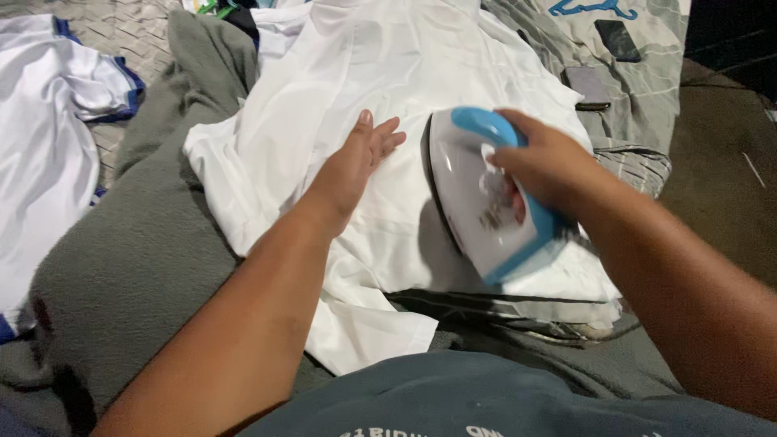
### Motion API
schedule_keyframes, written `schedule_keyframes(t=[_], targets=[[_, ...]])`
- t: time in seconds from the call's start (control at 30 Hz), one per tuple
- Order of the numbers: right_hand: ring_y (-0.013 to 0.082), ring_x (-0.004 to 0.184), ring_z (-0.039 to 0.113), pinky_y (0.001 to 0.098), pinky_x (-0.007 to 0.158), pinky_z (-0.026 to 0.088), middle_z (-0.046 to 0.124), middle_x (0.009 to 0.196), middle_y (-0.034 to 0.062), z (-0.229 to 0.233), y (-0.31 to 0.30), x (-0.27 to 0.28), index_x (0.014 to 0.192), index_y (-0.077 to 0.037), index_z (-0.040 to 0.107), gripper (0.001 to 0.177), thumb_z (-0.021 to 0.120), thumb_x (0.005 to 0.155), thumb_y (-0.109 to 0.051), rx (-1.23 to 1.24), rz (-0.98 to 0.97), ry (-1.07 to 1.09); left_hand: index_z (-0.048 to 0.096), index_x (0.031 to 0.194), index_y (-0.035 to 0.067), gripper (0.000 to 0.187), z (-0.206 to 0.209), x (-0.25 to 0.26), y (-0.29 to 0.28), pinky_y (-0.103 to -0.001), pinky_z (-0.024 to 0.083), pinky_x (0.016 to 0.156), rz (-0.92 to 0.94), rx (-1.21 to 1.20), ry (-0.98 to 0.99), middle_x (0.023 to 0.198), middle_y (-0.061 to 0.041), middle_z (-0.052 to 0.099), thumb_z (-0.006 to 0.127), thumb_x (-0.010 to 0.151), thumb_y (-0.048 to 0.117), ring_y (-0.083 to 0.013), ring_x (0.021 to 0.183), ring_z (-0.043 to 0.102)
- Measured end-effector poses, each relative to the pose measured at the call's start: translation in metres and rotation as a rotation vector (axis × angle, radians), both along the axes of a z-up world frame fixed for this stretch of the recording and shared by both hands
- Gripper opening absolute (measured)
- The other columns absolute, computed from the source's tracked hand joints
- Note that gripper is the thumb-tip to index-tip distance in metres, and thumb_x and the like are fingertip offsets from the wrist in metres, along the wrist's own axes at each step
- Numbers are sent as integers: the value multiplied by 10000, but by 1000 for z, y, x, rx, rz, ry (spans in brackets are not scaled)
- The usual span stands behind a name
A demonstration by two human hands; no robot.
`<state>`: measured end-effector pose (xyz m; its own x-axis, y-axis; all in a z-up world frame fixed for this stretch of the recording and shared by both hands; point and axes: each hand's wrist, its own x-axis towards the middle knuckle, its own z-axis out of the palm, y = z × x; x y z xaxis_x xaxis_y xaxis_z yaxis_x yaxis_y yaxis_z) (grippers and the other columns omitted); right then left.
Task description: The person irons a white shirt laid out on a bed. They use a blue and white iron to smooth the front, then flip the shirt to iron the back, repeatedly moving the iron across the fabric while holding it flat with the other hand.
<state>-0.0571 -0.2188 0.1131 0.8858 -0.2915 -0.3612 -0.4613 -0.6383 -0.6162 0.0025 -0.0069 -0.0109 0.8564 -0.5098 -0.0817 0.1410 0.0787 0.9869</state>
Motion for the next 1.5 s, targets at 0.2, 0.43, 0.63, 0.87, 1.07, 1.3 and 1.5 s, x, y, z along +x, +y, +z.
schedule_keyframes(t=[0.2,0.43,0.63,0.87,1.07,1.3,1.5], targets=[[211,498,571,384,452,491,633,748,111,11,8,-5,1552,-283,431,763,596,840,-64,-29,50,-9,262,1617,121,842,-7,2,-2,-438,34,1247,96,-87,10,1670,-120,339,163,978,660,-257,1566,196],[194,548,577,350,502,527,677,824,132,7,-18,-56,1649,-398,317,922,697,860,-110,-105,42,256,269,1610,139,822,-11,6,-8,-408,89,1211,259,-51,25,1650,-87,358,195,968,646,-216,1554,215],[203,455,532,382,445,462,607,663,128,17,11,-8,1570,-351,417,797,636,853,-80,-70,149,140,406,1563,78,800,-6,3,-8,-360,200,1238,398,3,-92,1592,-133,482,257,1003,629,-224,1527,367],[220,471,573,398,470,492,622,666,141,22,26,10,1601,-369,410,812,650,878,-88,-132,281,107,409,1560,91,805,-6,6,1,-352,180,1220,416,4,-78,1574,-128,498,234,991,633,-222,1508,364],[216,568,624,391,545,563,705,826,178,20,-4,-37,1627,-428,327,937,720,828,-136,-1,195,315,440,1550,96,816,-5,14,8,-382,173,1223,459,-59,-53,1567,-140,518,237,983,648,-235,1505,388],[188,536,586,346,494,486,675,798,143,13,30,0,1582,-359,437,835,673,828,-88,-92,228,132,414,1554,144,837,-2,13,19,-426,142,1207,498,22,12,1582,-106,488,175,943,664,-243,1506,326],[187,515,578,339,478,492,663,789,156,20,47,27,1584,-324,438,861,632,791,-48,-66,353,37,365,1581,119,871,-14,25,25,-432,109,1233,470,-114,61,1597,-167,455,173,949,686,-268,1540,306]])
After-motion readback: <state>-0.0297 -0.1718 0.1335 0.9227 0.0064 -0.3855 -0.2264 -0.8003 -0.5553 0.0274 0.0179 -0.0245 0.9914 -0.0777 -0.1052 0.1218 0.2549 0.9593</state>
